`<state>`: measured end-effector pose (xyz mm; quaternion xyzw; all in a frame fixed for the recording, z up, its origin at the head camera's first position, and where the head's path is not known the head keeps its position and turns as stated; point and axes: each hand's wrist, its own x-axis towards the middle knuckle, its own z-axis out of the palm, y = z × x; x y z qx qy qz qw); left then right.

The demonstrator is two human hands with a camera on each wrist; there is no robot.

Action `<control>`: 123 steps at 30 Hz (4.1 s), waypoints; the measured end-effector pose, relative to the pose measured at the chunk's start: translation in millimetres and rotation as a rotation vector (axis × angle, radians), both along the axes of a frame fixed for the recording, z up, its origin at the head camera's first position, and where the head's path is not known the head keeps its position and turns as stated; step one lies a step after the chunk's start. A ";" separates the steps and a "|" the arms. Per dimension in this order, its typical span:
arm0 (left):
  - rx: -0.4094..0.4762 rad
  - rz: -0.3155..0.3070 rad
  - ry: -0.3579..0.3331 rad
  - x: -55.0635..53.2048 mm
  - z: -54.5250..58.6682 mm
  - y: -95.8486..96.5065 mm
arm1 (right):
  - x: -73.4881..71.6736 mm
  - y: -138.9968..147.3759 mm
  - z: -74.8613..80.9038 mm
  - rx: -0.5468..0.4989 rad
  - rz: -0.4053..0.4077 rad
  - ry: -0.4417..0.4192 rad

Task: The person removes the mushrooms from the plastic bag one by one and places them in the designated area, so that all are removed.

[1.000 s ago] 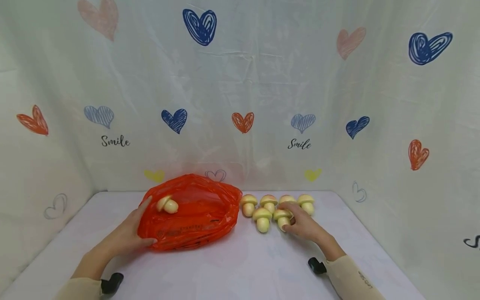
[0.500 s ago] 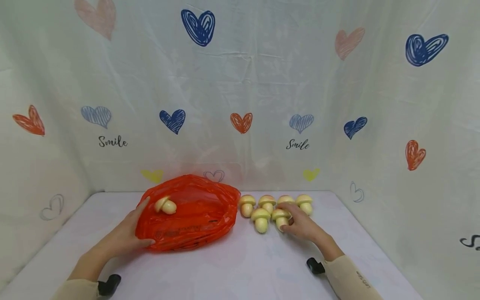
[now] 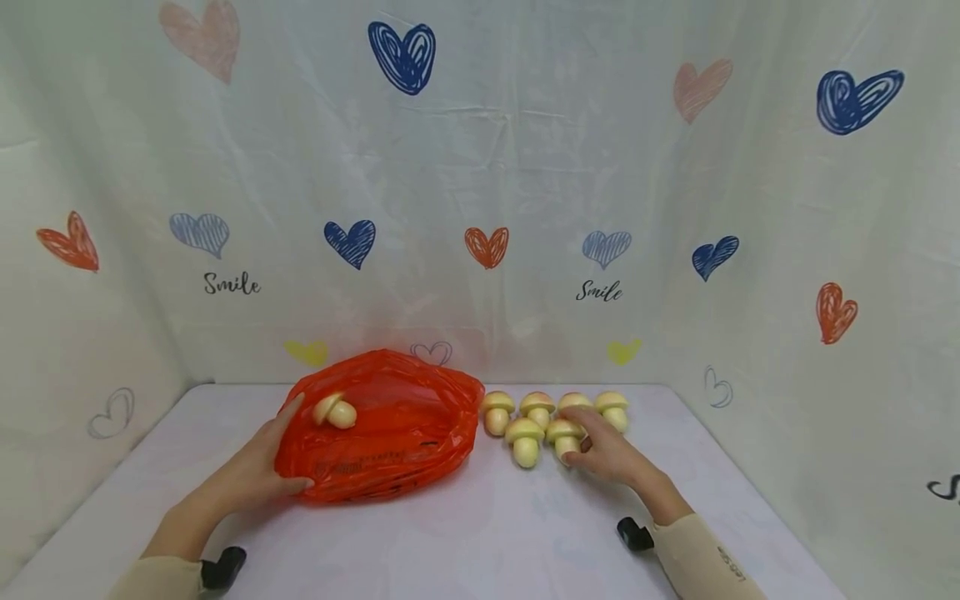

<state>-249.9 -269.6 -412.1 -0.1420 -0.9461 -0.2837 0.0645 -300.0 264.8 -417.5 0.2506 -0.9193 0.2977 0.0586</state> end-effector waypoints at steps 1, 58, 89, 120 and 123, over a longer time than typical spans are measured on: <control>0.000 0.000 0.001 -0.4 0.0 -0.1 | -0.5 0.5 0.3 0.000 -0.002 -0.002; 0.007 -0.006 0.017 5.1 2.1 1.4 | 37.0 -69.6 19.6 -0.066 0.278 0.407; 0.002 0.003 0.011 4.8 4.3 2.0 | 36.3 -151.6 37.3 0.038 0.439 0.391; 0.014 -0.012 0.006 4.7 4.5 0.9 | 12.9 -234.7 43.4 0.057 0.478 0.417; 0.012 -0.011 0.010 4.4 4.1 1.4 | 9.9 -239.5 45.2 0.050 0.462 0.386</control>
